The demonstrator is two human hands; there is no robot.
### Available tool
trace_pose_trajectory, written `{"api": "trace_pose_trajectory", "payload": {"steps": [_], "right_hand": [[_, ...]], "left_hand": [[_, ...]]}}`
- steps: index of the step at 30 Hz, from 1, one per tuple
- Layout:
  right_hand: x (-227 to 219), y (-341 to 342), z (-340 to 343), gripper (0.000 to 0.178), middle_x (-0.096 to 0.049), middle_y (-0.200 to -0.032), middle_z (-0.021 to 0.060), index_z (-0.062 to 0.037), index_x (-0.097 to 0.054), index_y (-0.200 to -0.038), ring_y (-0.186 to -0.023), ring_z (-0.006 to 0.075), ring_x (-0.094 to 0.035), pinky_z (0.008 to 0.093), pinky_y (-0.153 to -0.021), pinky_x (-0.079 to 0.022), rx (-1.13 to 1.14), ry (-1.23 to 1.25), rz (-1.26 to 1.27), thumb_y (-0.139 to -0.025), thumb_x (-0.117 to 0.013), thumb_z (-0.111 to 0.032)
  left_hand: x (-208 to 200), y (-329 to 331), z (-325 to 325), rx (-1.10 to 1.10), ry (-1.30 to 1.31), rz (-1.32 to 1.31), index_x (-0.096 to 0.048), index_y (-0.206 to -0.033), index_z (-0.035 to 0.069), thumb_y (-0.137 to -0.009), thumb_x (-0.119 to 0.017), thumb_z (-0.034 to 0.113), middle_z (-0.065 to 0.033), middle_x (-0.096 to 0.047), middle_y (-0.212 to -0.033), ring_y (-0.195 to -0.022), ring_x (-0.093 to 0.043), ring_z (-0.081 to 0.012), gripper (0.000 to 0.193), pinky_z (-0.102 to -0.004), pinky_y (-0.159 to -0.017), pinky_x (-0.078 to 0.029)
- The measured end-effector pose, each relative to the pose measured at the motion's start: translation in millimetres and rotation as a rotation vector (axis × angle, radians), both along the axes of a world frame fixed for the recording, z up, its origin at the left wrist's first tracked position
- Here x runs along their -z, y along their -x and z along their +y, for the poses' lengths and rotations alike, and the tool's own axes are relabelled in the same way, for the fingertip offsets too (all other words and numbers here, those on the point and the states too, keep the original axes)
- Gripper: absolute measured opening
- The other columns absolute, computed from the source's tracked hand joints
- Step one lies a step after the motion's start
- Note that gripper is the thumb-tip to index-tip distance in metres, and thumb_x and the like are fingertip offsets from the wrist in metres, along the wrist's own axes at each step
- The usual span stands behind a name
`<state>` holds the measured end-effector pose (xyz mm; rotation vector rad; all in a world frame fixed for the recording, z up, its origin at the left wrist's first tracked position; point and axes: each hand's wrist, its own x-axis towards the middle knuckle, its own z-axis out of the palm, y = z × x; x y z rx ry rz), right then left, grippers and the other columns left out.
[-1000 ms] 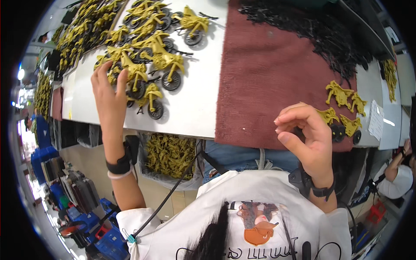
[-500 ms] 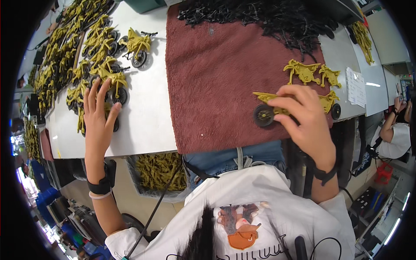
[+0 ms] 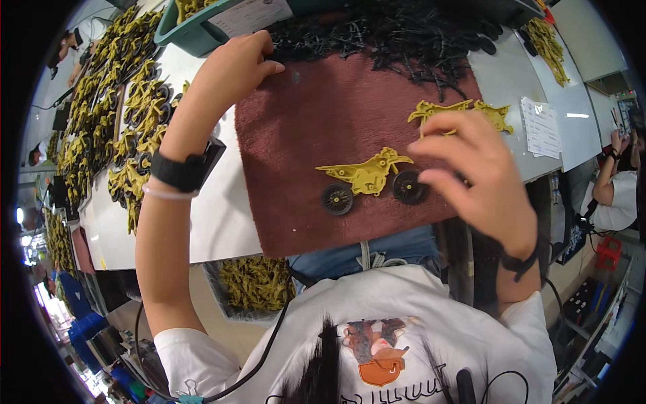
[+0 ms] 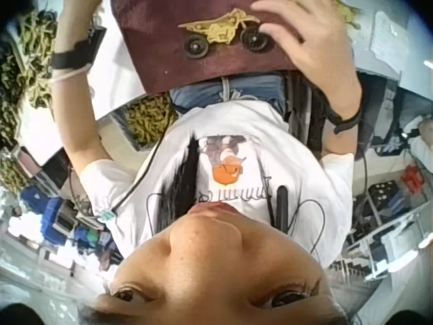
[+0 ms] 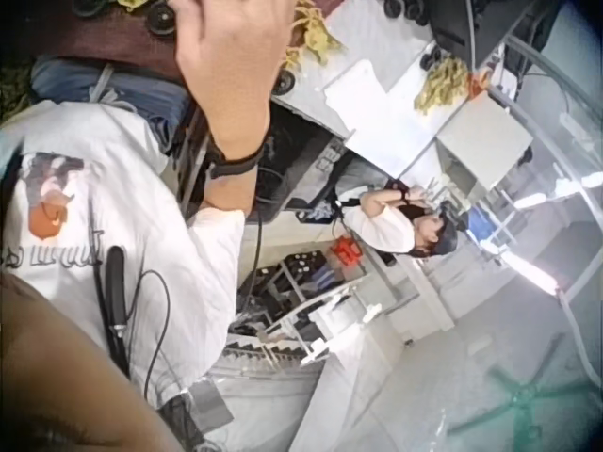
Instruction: The worker is assembling small yellow toy motorcycles by attaching plastic wheels and frames from bins at a workbench.
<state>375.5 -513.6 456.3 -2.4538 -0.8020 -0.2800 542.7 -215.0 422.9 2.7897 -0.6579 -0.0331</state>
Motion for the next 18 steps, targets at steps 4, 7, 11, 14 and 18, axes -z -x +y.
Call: {"api": "trace_pose_trajectory", "payload": {"steps": [4, 7, 11, 14, 18], "right_hand": [[-14.0, -8.6, -41.3, 0.023, -0.060, -0.101, 0.0089, -0.0045, -0.064, -0.094, -0.096, 0.0284, -0.057, 0.0367, -0.083, -0.045, 0.169, 0.048, 0.037, -0.072, -0.070, -0.008], [-18.9, -30.3, -58.9, 0.020, -0.060, -0.098, 0.0097, -0.0041, -0.064, -0.094, -0.096, 0.0285, -0.057, 0.0356, -0.083, -0.045, 0.157, 0.087, -0.012, -0.075, -0.068, -0.008], [-13.9, -75.8, -62.0, 0.017, -0.060, -0.093, 0.0090, -0.0036, -0.062, -0.092, -0.089, 0.0268, -0.059, 0.0358, -0.076, -0.046, 0.042, 0.139, 0.033, -0.076, -0.065, -0.006], [8.2, -112.1, -41.7, 0.016, -0.060, -0.091, 0.0080, -0.0040, -0.062, -0.091, -0.084, 0.0257, -0.061, 0.0366, -0.071, -0.048, -0.020, 0.216, 0.023, -0.075, -0.064, -0.003], [28.6, -130.9, -23.3, 0.015, -0.058, -0.089, 0.0066, -0.0063, -0.063, -0.085, -0.082, 0.0238, -0.064, 0.0356, -0.066, -0.051, -0.121, 0.428, -0.021, -0.072, -0.061, 0.002]], "left_hand": [[5.4, -14.6, -12.6, -0.004, -0.120, -0.102, -0.054, -0.087, 0.000, -0.078, -0.072, 0.017, -0.0167, -0.062, -0.077, -0.075, -0.061, -0.0345, 0.027, -0.0408, -0.065, -0.046], [0.7, -15.4, -7.2, -0.006, -0.099, -0.039, -0.056, -0.089, 0.000, -0.081, -0.068, 0.018, -0.0167, -0.062, -0.075, -0.074, -0.061, -0.0341, 0.023, -0.0400, -0.066, -0.046], [3.9, -21.4, -5.6, 0.054, -0.013, -0.064, -0.057, -0.091, 0.000, -0.086, -0.062, 0.017, -0.0159, -0.063, -0.073, -0.070, -0.062, -0.0301, 0.018, -0.0384, -0.064, -0.047], [-1.4, -14.6, -7.2, 0.051, 0.066, -0.157, -0.057, -0.091, 0.001, -0.087, -0.062, 0.017, -0.0147, -0.063, -0.073, -0.065, -0.062, -0.0276, 0.017, -0.0360, -0.061, -0.046], [-22.4, 18.7, -9.0, -0.060, 0.077, -0.235, -0.059, -0.092, 0.003, -0.085, -0.061, 0.016, -0.0178, -0.064, -0.078, -0.071, -0.063, -0.0344, 0.015, -0.0401, -0.064, -0.048]]}}
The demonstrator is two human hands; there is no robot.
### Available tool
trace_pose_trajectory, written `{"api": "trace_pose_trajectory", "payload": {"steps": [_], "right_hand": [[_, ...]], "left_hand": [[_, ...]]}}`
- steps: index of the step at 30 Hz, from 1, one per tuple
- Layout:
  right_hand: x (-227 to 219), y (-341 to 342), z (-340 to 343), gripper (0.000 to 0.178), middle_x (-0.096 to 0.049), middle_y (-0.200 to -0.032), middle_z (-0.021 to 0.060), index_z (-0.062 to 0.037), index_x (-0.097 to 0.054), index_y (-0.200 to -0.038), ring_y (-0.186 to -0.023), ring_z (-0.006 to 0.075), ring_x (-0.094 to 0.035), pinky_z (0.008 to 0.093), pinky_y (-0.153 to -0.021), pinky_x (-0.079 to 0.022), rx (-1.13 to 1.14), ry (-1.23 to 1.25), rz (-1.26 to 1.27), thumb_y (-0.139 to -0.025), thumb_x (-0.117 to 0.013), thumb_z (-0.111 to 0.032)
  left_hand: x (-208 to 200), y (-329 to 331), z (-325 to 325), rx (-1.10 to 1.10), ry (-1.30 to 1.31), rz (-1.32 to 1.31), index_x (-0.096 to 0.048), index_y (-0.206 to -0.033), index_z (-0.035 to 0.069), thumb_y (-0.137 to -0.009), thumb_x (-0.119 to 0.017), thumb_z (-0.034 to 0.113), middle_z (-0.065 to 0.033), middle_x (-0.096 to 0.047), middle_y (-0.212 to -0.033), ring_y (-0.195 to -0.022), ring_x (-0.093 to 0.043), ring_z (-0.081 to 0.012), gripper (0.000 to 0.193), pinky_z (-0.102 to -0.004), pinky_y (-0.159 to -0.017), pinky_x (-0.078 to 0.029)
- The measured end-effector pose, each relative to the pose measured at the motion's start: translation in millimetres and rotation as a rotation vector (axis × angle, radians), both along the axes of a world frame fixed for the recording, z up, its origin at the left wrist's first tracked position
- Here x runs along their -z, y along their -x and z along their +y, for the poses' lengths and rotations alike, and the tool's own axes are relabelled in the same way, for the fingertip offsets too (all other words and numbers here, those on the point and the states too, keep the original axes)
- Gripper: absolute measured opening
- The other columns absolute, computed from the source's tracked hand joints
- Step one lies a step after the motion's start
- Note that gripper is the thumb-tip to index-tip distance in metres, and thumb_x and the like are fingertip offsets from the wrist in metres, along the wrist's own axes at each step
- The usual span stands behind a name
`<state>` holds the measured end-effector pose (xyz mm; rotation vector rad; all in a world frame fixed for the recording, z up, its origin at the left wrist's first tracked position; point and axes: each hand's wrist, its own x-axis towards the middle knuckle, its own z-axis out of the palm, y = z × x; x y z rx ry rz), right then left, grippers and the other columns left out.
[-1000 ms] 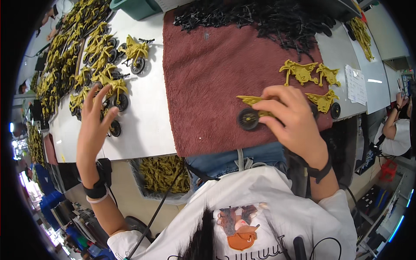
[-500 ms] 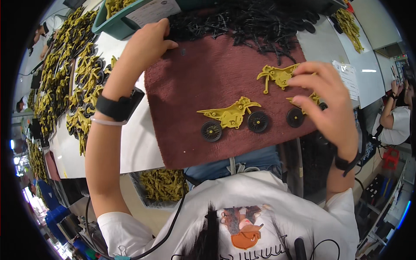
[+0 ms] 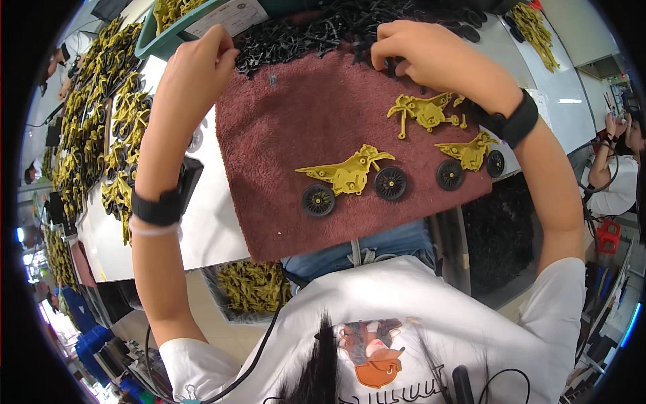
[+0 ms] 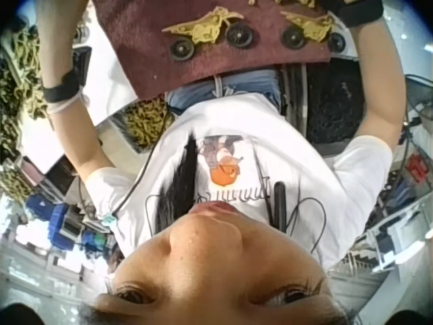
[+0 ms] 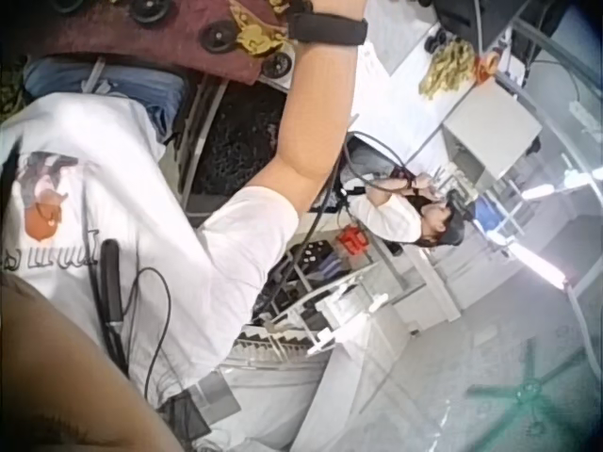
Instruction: The worker is assembling small yellow toy motorcycles by attaching plastic wheels and frames from bins at a workbench.
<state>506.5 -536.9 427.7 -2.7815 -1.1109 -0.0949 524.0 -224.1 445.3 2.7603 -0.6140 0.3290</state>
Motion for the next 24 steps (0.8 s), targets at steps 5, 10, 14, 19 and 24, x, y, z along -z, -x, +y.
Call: {"api": "trace_pose_trajectory", "payload": {"steps": [5, 10, 14, 19, 24], "right_hand": [[0.9, -7.6, -4.1, 0.010, -0.056, -0.083, 0.0055, -0.0042, -0.061, -0.079, -0.080, 0.0194, -0.067, 0.0336, -0.065, -0.051, -0.072, -0.041, -0.025, -0.073, -0.060, 0.004], [-33.7, 9.6, 1.6, 0.011, -0.060, -0.081, 0.0094, -0.0029, -0.056, -0.089, -0.076, 0.0253, -0.060, 0.0333, -0.070, -0.047, 0.086, -0.255, 0.011, -0.080, -0.062, -0.005], [-30.4, 54.8, 10.3, 0.019, -0.063, -0.095, 0.0050, -0.0027, -0.065, -0.098, -0.089, 0.0144, -0.061, 0.0275, -0.075, -0.048, 0.151, -0.650, 0.296, -0.081, -0.061, 0.002], [-0.3, 110.8, 45.7, 0.012, -0.060, -0.084, 0.0140, -0.0013, -0.060, -0.092, -0.078, 0.0346, -0.060, 0.0388, -0.068, -0.047, 0.121, -0.489, 0.074, -0.080, -0.060, -0.003], [23.9, 142.2, 65.5, 0.016, -0.059, -0.084, 0.0113, -0.0023, -0.060, -0.096, -0.074, 0.0284, -0.060, 0.0336, -0.063, -0.047, 0.255, -0.445, 0.040, -0.080, -0.061, 0.001]], "left_hand": [[-19.0, 68.9, 9.8, 0.029, 0.063, 0.016, -0.060, -0.093, 0.002, -0.085, -0.060, 0.007, -0.0149, -0.062, -0.082, -0.066, -0.059, -0.0316, 0.009, -0.0368, -0.063, -0.046], [-20.2, 124.4, 8.8, 0.042, 0.207, 0.022, -0.063, -0.097, 0.001, -0.084, -0.056, -0.005, -0.0127, -0.057, -0.082, -0.067, -0.056, -0.0269, 0.015, -0.0320, -0.062, -0.043], [-10.0, 160.6, 11.0, -0.017, 0.406, 0.154, -0.062, -0.096, -0.002, -0.085, -0.058, -0.006, -0.0074, -0.055, -0.081, -0.073, -0.054, -0.0141, 0.012, -0.0255, -0.065, -0.041], [12.2, 199.5, 7.8, -0.147, 0.966, 0.679, -0.058, -0.094, -0.004, -0.090, -0.060, 0.004, -0.0064, -0.063, -0.086, -0.073, -0.056, -0.0089, 0.009, -0.0206, -0.065, -0.045], [21.4, 216.1, -19.7, -0.200, 1.206, 0.868, -0.055, -0.096, -0.003, -0.093, -0.058, 0.008, -0.0122, -0.066, -0.082, -0.061, -0.057, -0.0081, 0.011, -0.0184, -0.053, -0.044]]}}
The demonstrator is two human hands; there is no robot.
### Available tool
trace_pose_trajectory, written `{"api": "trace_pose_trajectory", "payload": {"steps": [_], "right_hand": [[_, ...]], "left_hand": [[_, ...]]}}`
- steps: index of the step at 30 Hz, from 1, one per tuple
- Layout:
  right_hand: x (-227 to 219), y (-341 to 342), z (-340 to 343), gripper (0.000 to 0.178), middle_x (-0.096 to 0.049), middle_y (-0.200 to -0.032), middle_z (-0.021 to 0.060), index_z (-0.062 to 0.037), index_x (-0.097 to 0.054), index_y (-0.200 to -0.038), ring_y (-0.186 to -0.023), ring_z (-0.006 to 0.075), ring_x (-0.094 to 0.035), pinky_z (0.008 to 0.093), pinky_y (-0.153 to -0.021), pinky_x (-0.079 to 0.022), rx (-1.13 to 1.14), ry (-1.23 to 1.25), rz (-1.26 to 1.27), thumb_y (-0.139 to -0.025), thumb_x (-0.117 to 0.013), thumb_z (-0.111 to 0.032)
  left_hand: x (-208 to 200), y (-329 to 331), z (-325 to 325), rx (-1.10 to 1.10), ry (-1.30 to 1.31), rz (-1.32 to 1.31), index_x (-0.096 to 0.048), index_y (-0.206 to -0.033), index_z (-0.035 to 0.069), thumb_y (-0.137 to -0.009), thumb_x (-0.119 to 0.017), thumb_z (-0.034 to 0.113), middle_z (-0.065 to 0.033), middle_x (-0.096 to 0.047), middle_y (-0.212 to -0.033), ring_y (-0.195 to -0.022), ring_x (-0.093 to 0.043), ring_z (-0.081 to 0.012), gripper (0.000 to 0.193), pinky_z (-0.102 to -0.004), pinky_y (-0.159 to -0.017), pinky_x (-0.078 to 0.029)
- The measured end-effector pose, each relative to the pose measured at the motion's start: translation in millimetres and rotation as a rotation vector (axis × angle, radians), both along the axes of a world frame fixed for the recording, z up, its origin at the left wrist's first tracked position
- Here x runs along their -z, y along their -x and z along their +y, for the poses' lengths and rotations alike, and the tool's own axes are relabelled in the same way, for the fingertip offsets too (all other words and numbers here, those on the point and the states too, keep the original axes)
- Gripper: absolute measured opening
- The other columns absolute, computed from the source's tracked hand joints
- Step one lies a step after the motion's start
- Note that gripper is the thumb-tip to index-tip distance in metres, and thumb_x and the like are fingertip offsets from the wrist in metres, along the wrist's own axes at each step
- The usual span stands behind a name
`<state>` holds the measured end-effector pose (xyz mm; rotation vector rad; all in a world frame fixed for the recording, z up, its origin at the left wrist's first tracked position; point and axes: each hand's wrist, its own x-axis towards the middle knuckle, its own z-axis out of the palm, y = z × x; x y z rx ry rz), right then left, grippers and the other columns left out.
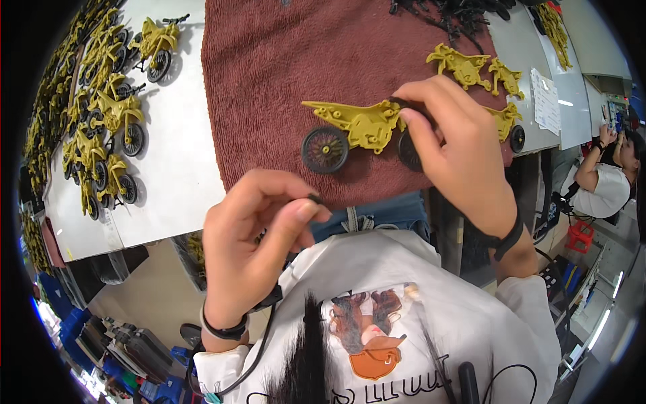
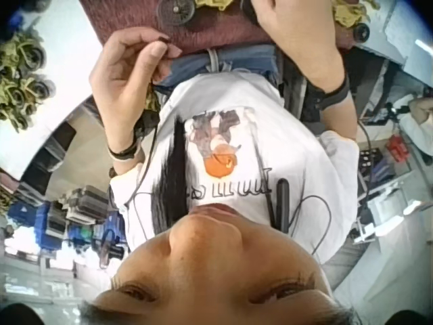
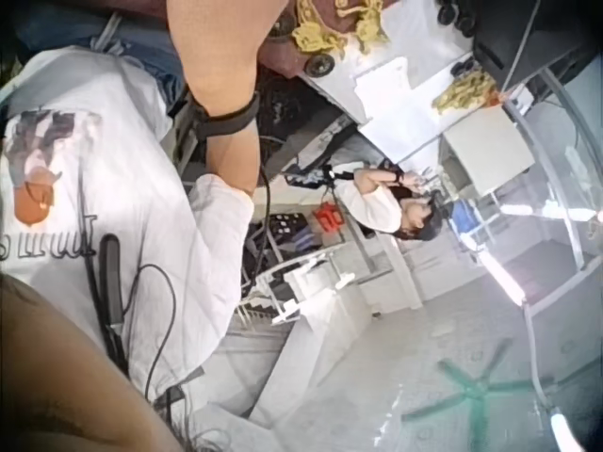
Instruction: The worker is assembling small yellow toy motorcycles by attaching plastic wheels and frames from bins at a workbench.
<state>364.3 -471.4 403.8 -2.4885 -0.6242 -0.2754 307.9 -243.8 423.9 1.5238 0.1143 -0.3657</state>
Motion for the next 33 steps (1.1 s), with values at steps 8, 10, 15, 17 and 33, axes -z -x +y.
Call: {"api": "trace_pose_trajectory", "payload": {"steps": [8, 10, 15, 17, 33], "right_hand": [[-11.1, 10.6, 13.5, 0.017, -0.062, -0.081, 0.0052, -0.0018, -0.064, -0.095, -0.066, 0.0108, -0.058, 0.0214, -0.057, -0.044, 0.058, -0.149, 0.102, -0.079, -0.063, 0.005], [-11.0, 6.4, 3.5, 0.014, -0.063, -0.081, 0.0038, -0.0012, -0.063, -0.093, -0.064, 0.0080, -0.058, 0.0203, -0.059, -0.045, 0.097, -0.063, 0.095, -0.081, -0.063, 0.004], [-1.5, 13.5, 3.0, 0.014, -0.063, -0.082, 0.0030, 0.0002, -0.061, -0.096, -0.067, 0.0055, -0.058, 0.0194, -0.058, -0.045, 0.103, -0.122, 0.174, -0.083, -0.063, 0.004], [4.8, 17.4, 7.4, 0.014, -0.063, -0.081, 0.0026, 0.0007, -0.061, -0.096, -0.068, 0.0047, -0.058, 0.0186, -0.058, -0.045, 0.127, -0.226, 0.230, -0.083, -0.063, 0.004], [-7.5, 9.9, -2.3, 0.019, -0.064, -0.088, 0.0003, -0.0009, -0.063, -0.101, -0.074, 0.0052, -0.059, 0.0180, -0.065, -0.045, 0.183, -0.392, 0.466, -0.082, -0.065, 0.002]], "left_hand": [[18.5, 15.2, -13.2, -0.111, -0.010, 0.007, -0.055, -0.097, -0.006, -0.091, -0.060, 0.002, -0.0117, -0.066, -0.081, -0.068, -0.063, -0.0110, 0.011, -0.0240, -0.061, -0.053], [22.2, 20.6, -9.4, -0.035, -0.134, -0.047, -0.055, -0.095, -0.005, -0.089, -0.063, 0.003, -0.0117, -0.065, -0.077, -0.064, -0.063, -0.0129, 0.012, -0.0255, -0.058, -0.051], [19.7, 10.3, -21.8, 0.080, -0.620, -0.505, -0.058, -0.083, -0.001, -0.081, -0.068, 0.002, -0.0132, -0.056, -0.069, -0.055, -0.056, -0.0302, 0.011, -0.0347, -0.050, -0.045], [21.7, 4.7, -23.8, 0.056, -0.645, -0.546, -0.059, -0.083, -0.001, -0.080, -0.068, 0.002, -0.0129, -0.057, -0.071, -0.057, -0.057, -0.0302, 0.011, -0.0353, -0.051, -0.045], [37.7, -1.3, -32.6, 0.066, -1.039, -0.717, -0.052, -0.075, 0.007, -0.081, -0.068, 0.011, -0.0060, -0.047, -0.062, -0.048, -0.051, -0.0220, 0.018, -0.0327, -0.044, -0.038]]}}
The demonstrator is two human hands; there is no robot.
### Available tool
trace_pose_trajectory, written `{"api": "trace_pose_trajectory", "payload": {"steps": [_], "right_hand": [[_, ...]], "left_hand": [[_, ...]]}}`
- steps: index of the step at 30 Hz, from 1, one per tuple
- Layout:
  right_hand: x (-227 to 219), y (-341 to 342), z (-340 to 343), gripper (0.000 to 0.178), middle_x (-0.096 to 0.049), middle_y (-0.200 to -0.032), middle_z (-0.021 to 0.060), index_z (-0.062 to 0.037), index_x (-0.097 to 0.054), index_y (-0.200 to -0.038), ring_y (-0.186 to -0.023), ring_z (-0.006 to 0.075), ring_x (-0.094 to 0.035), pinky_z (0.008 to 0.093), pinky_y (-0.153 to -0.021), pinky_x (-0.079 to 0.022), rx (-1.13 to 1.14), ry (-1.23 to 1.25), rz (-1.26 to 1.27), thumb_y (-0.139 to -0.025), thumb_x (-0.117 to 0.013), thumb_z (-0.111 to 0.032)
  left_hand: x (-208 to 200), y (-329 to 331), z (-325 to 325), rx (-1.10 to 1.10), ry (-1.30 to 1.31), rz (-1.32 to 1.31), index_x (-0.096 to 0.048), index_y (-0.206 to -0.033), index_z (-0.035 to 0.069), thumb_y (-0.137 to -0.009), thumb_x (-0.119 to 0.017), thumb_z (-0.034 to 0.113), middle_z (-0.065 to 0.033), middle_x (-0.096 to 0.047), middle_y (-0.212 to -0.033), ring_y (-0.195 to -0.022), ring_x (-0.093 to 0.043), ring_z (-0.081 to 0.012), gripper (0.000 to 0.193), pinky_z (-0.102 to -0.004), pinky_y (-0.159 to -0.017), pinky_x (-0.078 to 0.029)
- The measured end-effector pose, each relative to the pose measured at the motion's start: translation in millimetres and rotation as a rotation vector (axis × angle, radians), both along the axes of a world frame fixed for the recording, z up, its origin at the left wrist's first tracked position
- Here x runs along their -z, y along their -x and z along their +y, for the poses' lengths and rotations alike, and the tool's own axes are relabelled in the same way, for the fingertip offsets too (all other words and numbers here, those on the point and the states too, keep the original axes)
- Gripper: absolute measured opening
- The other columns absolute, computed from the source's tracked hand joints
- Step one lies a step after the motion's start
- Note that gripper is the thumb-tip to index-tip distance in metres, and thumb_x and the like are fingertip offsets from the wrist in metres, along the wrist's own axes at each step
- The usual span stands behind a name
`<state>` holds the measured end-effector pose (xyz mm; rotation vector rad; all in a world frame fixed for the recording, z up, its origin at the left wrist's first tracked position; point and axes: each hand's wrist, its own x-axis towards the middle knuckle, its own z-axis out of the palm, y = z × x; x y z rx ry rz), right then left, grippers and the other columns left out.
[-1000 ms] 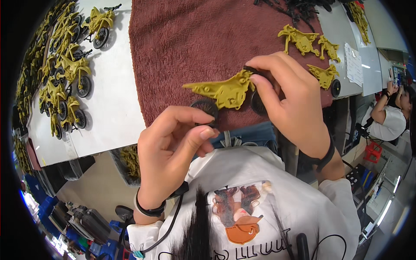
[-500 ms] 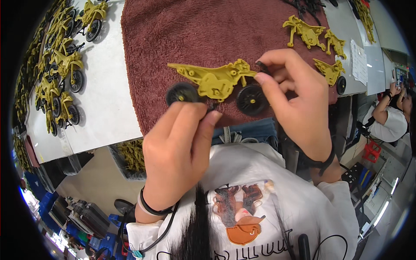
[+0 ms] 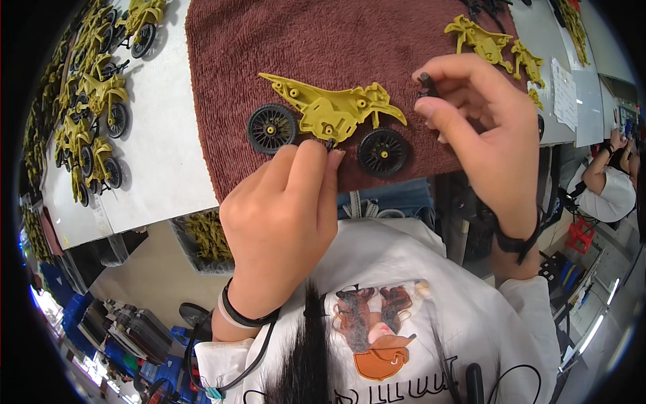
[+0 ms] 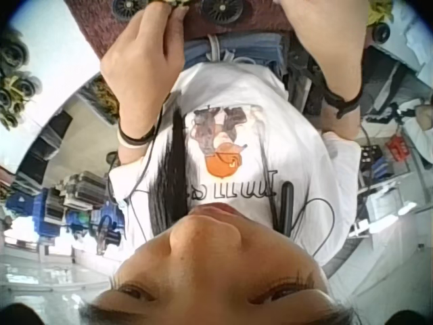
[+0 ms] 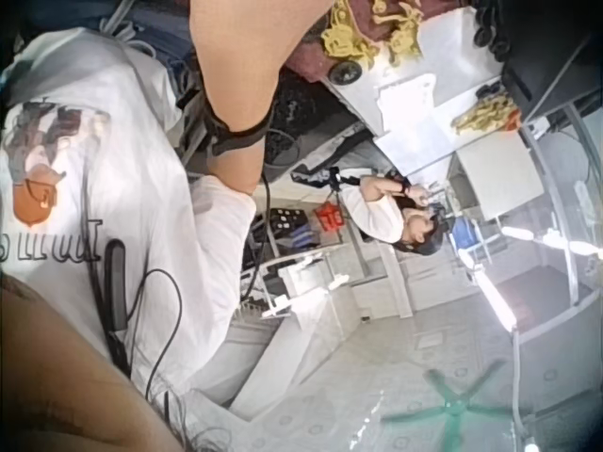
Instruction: The worker is assembling small yellow toy motorcycles by attaching plastic wheels and frames from bins at a workbench.
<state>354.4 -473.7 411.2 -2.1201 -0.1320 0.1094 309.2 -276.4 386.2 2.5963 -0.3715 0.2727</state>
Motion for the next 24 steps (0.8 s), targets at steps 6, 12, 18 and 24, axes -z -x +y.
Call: {"api": "trace_pose_trajectory", "payload": {"steps": [6, 12, 18, 24], "right_hand": [[-14.2, -24.7, -4.9, 0.024, -0.064, -0.091, 0.0020, -0.0004, -0.062, -0.104, -0.081, 0.0077, -0.061, 0.0198, -0.071, -0.047, -0.131, 0.036, 0.019, -0.080, -0.066, 0.003], [-44.3, -39.4, 25.4, 0.016, -0.067, -0.078, 0.0066, 0.0015, -0.066, -0.091, -0.068, 0.0086, -0.062, 0.0215, -0.061, -0.049, -0.191, 0.262, 0.006, -0.076, -0.072, 0.000], [-34.2, -74.9, 11.8, 0.020, -0.069, -0.080, 0.0085, 0.0048, -0.066, -0.094, -0.069, 0.0104, -0.064, 0.0219, -0.062, -0.051, -0.417, 0.009, 0.323, -0.077, -0.073, -0.002], [-47.5, -98.8, 24.1, 0.020, -0.069, -0.077, 0.0086, 0.0057, -0.066, -0.092, -0.067, 0.0100, -0.064, 0.0228, -0.061, -0.050, -0.498, 0.121, 0.643, -0.076, -0.074, -0.004]], "left_hand": [[-0.6, 0.6, 3.4, 0.020, -0.019, 0.011, -0.052, -0.076, 0.007, -0.080, -0.067, 0.010, -0.0054, -0.048, -0.063, -0.048, -0.051, -0.0221, 0.016, -0.0329, -0.045, -0.039], [3.4, -0.6, 2.7, 0.030, 0.024, -0.005, -0.053, -0.076, 0.008, -0.079, -0.067, 0.010, -0.0050, -0.048, -0.063, -0.048, -0.052, -0.0217, 0.015, -0.0332, -0.045, -0.039], [-0.7, -2.6, 1.0, 0.037, -0.032, 0.044, -0.053, -0.075, 0.009, -0.075, -0.065, 0.010, -0.0038, -0.051, -0.063, -0.047, -0.053, -0.0215, 0.011, -0.0330, -0.044, -0.041], [-5.6, -7.2, 1.0, 0.085, -0.053, 0.085, -0.053, -0.073, 0.010, -0.072, -0.064, 0.010, -0.0036, -0.051, -0.059, -0.045, -0.054, -0.0217, 0.011, -0.0337, -0.041, -0.041]]}}
